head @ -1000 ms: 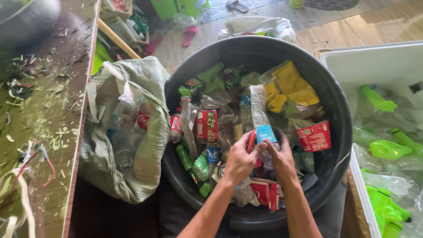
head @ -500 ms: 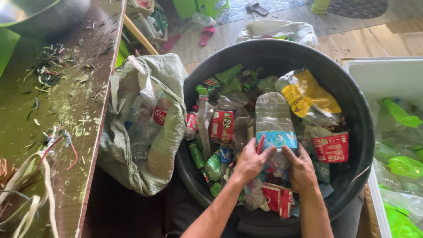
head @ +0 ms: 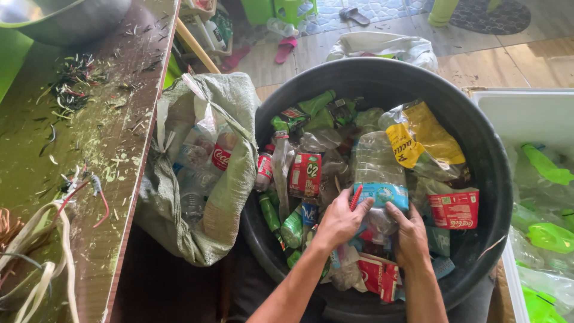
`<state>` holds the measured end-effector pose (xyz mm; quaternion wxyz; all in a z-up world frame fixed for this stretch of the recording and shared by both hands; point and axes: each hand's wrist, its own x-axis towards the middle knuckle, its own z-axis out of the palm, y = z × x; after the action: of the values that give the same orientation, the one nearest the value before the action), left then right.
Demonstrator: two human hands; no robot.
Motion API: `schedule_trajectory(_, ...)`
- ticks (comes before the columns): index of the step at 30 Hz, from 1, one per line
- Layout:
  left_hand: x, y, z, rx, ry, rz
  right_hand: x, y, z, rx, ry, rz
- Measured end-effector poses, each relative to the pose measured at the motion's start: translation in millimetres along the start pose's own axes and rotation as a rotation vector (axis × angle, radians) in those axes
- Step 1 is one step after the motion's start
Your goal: Sorting plastic bottles, cans, and wrappers into different containers for recycling
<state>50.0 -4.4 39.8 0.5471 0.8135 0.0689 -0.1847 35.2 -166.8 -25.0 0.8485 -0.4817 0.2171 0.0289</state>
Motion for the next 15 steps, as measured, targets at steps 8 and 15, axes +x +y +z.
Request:
schedule_trajectory(8,-9.7,7.2,-15.2,-0.094,0.140,0.090,23.4,25.3,-14.0,0.085,0.131,-0.082)
schedule_trajectory(15,-4.7,-4.6,-3.5,-0.006,0.141,0.267,10.4,9.6,3.6,0.144,0.108,-0.068)
